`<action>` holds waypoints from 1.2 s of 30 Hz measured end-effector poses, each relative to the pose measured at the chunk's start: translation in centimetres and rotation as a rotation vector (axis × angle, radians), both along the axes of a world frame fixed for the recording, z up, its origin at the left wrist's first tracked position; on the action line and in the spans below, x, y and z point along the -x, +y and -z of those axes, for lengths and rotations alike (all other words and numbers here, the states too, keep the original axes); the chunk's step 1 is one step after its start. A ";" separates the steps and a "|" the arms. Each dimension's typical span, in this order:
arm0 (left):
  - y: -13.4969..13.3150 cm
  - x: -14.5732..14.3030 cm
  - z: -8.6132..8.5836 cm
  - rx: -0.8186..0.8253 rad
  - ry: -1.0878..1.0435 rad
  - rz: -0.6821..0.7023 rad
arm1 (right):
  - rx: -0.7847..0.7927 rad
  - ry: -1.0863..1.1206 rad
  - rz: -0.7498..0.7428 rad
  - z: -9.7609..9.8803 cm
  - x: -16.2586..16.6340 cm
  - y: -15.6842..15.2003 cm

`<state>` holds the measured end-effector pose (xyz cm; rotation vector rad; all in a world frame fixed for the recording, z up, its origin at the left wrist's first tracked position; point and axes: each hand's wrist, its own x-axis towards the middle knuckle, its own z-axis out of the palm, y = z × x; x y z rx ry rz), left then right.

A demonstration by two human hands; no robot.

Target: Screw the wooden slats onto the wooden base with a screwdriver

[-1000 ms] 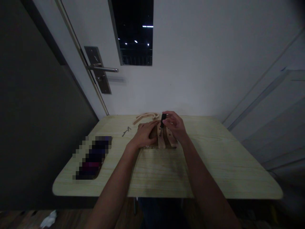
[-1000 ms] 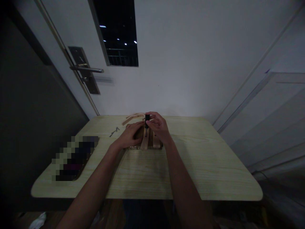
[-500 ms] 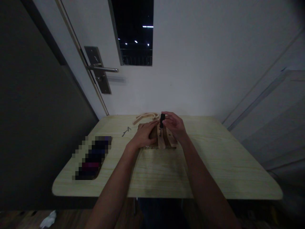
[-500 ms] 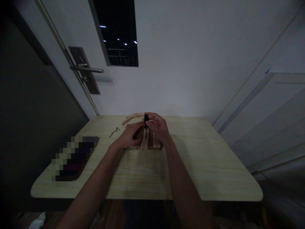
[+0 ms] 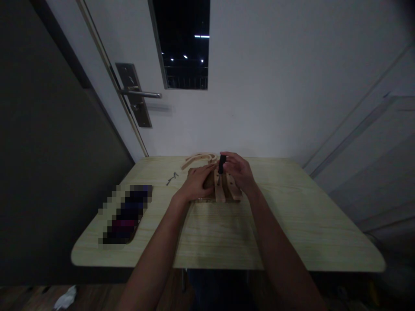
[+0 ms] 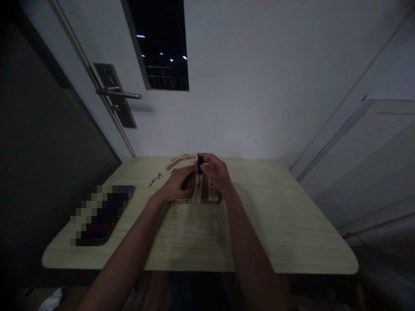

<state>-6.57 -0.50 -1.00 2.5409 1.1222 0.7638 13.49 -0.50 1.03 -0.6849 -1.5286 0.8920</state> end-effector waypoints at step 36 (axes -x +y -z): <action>0.0 0.0 0.0 -0.012 0.012 0.001 | 0.000 -0.003 -0.055 0.3 -0.1 0.3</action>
